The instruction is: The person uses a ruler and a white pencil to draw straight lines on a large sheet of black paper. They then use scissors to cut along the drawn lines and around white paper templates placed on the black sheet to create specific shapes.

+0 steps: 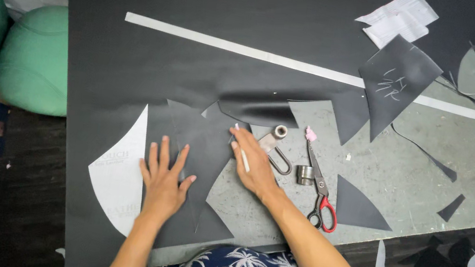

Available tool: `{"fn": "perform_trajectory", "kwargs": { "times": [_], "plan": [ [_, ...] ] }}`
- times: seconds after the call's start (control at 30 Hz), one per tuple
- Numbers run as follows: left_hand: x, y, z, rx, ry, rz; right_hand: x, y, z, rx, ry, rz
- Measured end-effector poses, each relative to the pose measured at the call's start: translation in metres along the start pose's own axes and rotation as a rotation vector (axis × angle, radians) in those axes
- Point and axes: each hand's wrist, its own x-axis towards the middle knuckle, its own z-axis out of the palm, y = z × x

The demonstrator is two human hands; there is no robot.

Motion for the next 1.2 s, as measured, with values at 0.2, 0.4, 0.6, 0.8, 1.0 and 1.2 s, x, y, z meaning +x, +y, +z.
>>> {"fn": "perform_trajectory", "kwargs": {
  "times": [0.2,0.4,0.6,0.8,1.0,1.2],
  "plan": [
    [-0.015,0.0,0.01,-0.056,-0.009,0.003,-0.007,-0.01,-0.002,0.111,0.021,0.016],
    [-0.023,0.011,0.015,-0.127,-0.121,-0.046,-0.031,-0.035,0.009,0.152,-0.319,0.16],
    [-0.021,0.013,0.009,-0.128,-0.17,-0.064,-0.038,-0.031,0.008,-0.028,-0.278,-0.118],
    [-0.019,0.015,0.009,-0.093,-0.191,-0.08,-0.038,-0.029,0.005,-0.048,-0.383,-0.055],
    [-0.017,0.024,0.008,-0.121,-0.119,-0.028,-0.019,-0.022,-0.013,-0.06,-0.234,-0.171],
    [-0.012,0.03,0.012,-0.079,-0.178,-0.061,-0.024,-0.025,-0.019,-0.123,-0.237,-0.3]
  ]
}}
